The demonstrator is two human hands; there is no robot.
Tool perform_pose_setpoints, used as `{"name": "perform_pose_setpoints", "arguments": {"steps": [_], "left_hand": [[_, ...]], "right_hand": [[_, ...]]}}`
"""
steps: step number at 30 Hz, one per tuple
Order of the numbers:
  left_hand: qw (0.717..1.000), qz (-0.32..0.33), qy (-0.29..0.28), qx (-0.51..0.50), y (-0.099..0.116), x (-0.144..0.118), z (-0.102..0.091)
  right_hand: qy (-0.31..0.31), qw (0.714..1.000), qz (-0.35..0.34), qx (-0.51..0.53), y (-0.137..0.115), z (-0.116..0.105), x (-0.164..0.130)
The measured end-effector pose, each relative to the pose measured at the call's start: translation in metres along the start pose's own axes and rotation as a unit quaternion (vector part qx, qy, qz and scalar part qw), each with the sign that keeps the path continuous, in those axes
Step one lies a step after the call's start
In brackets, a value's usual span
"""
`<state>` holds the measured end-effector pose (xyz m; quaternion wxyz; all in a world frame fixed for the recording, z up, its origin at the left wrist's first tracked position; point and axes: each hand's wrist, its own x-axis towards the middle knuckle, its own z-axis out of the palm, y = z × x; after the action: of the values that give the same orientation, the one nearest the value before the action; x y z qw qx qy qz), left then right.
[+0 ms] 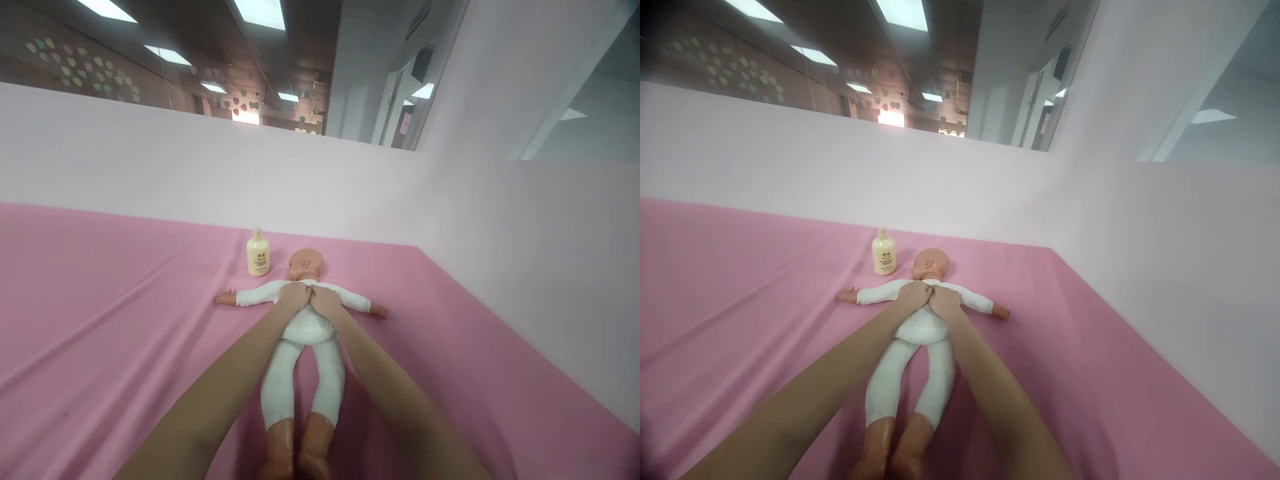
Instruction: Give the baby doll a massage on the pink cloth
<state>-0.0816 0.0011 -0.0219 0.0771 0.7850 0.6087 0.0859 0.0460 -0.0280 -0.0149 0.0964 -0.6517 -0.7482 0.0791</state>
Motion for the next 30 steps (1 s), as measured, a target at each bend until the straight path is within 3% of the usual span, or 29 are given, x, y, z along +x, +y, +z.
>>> {"name": "perform_pose_setpoints", "arguments": {"steps": [5, 13, 17, 21, 24, 30], "left_hand": [[1.000, 0.007, 0.018, -0.004, 0.000, -0.017, 0.010], [0.996, -0.013, 0.086, 0.016, 0.004, -0.079, 0.021], [0.996, -0.023, 0.088, 0.020, 0.007, -0.099, 0.024], [0.996, -0.044, 0.075, 0.016, 0.008, -0.103, 0.030], [0.993, -0.040, 0.104, 0.035, 0.008, -0.101, 0.034], [0.991, 0.034, 0.110, 0.071, 0.006, -0.099, 0.035]], "right_hand": [[0.028, 0.999, -0.004, -0.021, -0.003, 0.008, -0.017], [0.076, 0.996, -0.032, -0.026, -0.011, 0.019, -0.069], [0.055, 0.997, -0.048, -0.003, -0.011, 0.024, -0.085], [0.031, 0.998, -0.050, 0.016, -0.012, 0.025, -0.092], [0.031, 0.998, -0.044, 0.024, -0.013, 0.025, -0.098], [0.028, 0.998, -0.022, 0.047, -0.013, 0.026, -0.101]]}}
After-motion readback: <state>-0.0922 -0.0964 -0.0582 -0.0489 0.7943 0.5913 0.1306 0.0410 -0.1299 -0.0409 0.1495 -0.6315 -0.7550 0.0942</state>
